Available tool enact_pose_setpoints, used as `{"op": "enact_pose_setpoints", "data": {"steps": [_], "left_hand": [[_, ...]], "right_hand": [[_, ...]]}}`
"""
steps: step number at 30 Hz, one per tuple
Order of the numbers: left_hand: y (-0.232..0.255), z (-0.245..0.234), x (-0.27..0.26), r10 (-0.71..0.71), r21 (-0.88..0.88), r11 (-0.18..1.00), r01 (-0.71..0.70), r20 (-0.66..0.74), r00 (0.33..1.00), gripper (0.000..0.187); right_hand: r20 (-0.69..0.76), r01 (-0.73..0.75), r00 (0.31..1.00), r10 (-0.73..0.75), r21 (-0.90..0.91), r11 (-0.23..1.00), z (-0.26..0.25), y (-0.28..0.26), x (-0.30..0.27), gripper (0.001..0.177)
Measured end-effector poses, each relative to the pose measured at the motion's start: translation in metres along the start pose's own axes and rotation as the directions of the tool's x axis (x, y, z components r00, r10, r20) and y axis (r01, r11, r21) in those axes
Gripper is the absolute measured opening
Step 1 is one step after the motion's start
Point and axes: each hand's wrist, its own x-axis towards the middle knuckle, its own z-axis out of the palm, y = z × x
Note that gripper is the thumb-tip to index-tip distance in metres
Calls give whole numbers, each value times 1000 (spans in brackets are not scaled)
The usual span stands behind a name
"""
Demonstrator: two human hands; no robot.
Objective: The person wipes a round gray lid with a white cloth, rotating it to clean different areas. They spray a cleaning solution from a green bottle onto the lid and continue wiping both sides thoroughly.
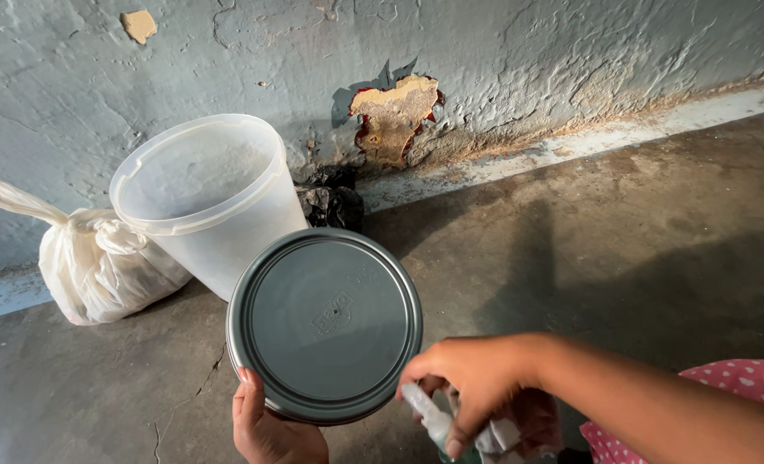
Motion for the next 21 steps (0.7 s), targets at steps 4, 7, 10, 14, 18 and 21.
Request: {"op": "enact_pose_setpoints", "data": {"steps": [4, 7, 10, 14, 18, 21], "left_hand": [[-5, -2, 1, 25, 11, 1000, -25, 19, 1000, 28], [-3, 0, -1, -2, 16, 1000, 2, 13, 1000, 30], [-1, 5, -6, -26, 19, 999, 25, 20, 999, 35], [5, 16, -15, -126, 17, 992, 125, 16, 992, 39], [7, 19, -20, -245, 40, 968, 247, -50, 968, 35], [3, 16, -12, -280, 78, 956, 282, -26, 960, 31]], "right_hand": [[-300, -166, 937, 180, 72, 983, -24, 10, -7, 92], [-614, -212, 789, -29, -316, 925, -46, 37, -13, 61], [-821, -369, 570, -41, -300, 880, -54, 65, -9, 36], [-873, -426, 484, 58, -178, 887, -57, 79, -8, 37], [-864, -571, 473, 175, -149, 807, -53, 71, -9, 41], [-835, -638, 496, 238, -165, 752, -51, 61, -11, 43]]}}
